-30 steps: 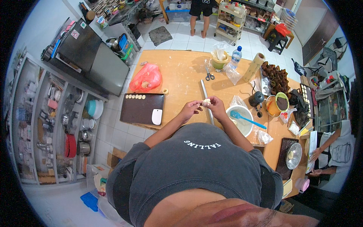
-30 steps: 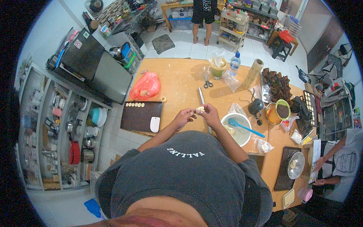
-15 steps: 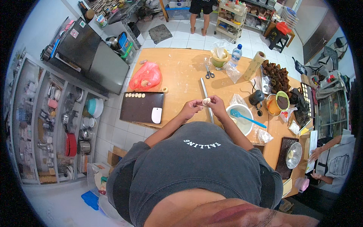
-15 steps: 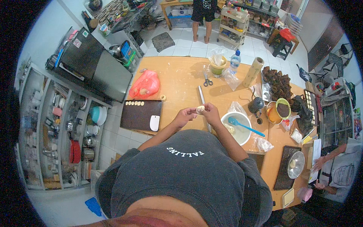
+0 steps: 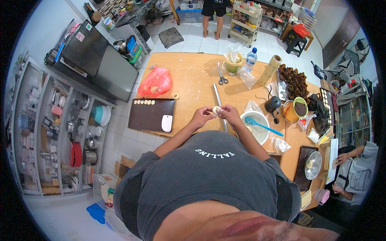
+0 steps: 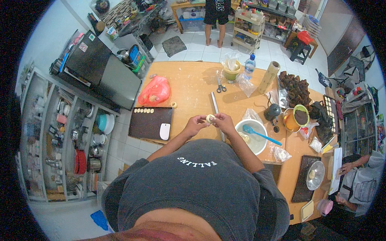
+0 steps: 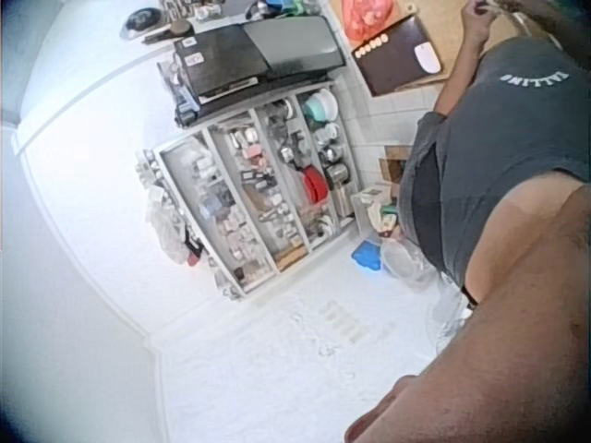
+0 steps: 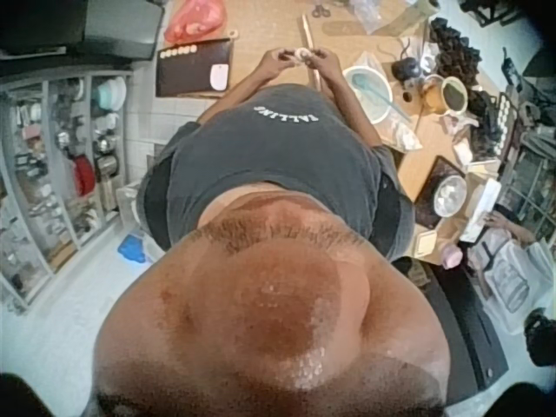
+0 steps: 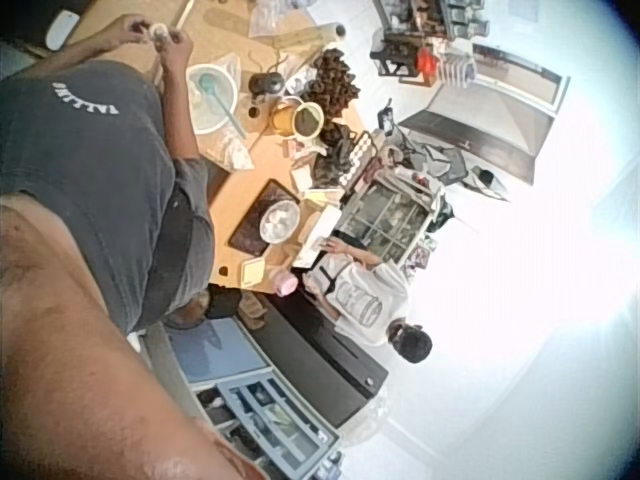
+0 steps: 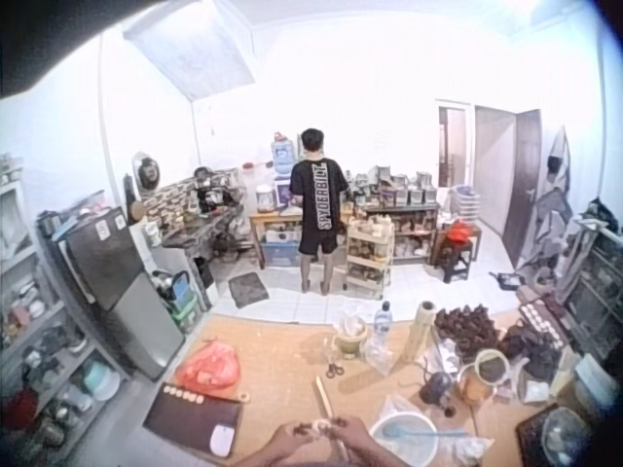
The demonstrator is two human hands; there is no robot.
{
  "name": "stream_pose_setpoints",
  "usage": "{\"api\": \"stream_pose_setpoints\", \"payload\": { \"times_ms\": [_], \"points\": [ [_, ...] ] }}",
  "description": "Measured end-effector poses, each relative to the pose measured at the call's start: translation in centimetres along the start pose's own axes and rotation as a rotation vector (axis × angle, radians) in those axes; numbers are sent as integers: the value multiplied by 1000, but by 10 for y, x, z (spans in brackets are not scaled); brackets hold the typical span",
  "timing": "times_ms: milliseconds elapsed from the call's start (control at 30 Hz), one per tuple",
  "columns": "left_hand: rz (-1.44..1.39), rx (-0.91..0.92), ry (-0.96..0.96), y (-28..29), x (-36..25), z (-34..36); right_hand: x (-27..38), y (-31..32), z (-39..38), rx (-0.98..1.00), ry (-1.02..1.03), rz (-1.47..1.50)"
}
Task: The person rolls a piece of dough with a rolling pin on a wooden table. They place a piece of filling into the dough and roll it into a ball by hand before placing it on a tray.
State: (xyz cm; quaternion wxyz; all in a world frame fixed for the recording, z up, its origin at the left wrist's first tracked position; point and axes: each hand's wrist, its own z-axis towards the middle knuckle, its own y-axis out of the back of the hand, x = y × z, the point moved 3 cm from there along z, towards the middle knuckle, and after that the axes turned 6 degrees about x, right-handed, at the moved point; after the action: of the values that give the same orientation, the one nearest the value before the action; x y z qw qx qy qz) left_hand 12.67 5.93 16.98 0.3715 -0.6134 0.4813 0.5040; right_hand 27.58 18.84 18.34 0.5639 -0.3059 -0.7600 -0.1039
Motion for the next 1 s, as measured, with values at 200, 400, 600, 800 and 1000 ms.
{"api": "stream_pose_setpoints", "payload": {
  "times_ms": [200,400,600,800,1000],
  "points": [
    [23,-54,-24,1,0,-3,-2,2,0,57,-18,50],
    [82,-39,-25,5,10,-2,-8,4,2,107,-23,-6],
    [23,-77,-60,3,6,-2,-4,4,0,103,3,60],
    [-204,-7,36,3,5,-7,-1,3,-5,98,2,93],
    [-282,35,158,-1,1,-9,1,5,-5,108,21,24]
  ]
}}
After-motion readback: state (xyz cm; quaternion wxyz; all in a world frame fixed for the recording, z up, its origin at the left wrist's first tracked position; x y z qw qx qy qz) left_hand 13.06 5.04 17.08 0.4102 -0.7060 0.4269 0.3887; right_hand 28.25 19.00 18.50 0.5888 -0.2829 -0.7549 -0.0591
